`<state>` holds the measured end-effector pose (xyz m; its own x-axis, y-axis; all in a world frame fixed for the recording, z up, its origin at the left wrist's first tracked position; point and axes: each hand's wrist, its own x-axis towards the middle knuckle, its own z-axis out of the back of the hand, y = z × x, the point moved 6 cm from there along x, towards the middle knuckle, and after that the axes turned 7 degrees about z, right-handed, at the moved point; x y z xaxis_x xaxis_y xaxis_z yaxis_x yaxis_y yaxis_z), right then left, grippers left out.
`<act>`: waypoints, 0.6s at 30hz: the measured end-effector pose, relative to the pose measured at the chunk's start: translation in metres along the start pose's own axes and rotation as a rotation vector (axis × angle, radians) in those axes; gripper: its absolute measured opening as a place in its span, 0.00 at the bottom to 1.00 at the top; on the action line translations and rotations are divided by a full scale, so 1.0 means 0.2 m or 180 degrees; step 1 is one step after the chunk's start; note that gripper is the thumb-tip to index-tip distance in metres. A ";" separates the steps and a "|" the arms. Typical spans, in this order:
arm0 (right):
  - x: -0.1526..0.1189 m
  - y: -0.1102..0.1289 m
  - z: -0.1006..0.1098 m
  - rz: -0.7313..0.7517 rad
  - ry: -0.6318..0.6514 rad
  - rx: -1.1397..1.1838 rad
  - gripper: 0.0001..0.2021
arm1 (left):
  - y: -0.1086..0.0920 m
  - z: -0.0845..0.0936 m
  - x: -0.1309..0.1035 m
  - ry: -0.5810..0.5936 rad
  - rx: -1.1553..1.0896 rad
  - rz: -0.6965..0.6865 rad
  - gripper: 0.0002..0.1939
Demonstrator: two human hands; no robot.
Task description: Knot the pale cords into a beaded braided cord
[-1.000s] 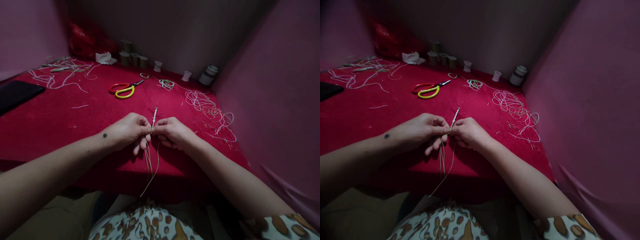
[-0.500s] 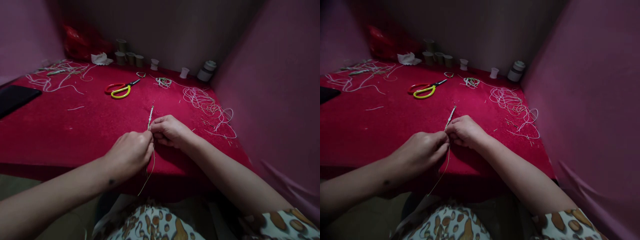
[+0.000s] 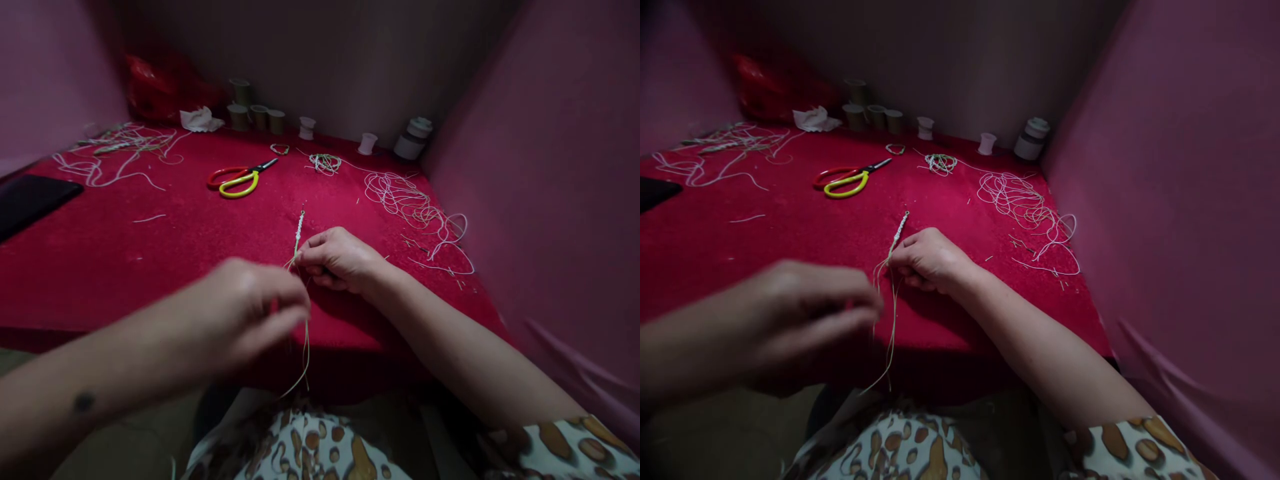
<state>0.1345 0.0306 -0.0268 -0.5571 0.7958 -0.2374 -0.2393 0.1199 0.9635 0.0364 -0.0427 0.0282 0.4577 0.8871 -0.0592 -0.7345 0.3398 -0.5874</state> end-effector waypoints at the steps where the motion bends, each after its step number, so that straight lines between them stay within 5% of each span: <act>1: 0.00 0.00 0.00 0.0017 0.0007 0.0057 0.10 | 0.07 0.06 0.04 -0.0174 -0.0350 0.0461 0.10; 3: -0.01 0.01 -0.01 0.0031 0.0019 0.0147 0.11 | 0.21 0.09 0.10 -0.0273 -0.1160 0.1366 0.09; 5: -0.01 0.01 -0.01 0.0041 0.0039 0.0197 0.11 | 0.27 0.04 0.15 0.0048 -0.2036 0.1735 0.07; 10: 0.00 0.00 0.00 0.0120 0.0154 0.0134 0.11 | 0.30 -0.10 0.19 0.0477 -0.3078 0.1873 0.09; 18: -0.01 0.03 0.00 0.0114 0.0037 -0.0353 0.12 | 0.30 -0.09 0.19 0.0254 -0.2933 0.1885 0.07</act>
<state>0.1344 0.0302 -0.0208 -0.5760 0.7913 -0.2051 -0.3052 0.0245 0.9520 0.0193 0.0056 -0.0231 0.2115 0.7986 -0.5634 -0.2079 -0.5265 -0.8243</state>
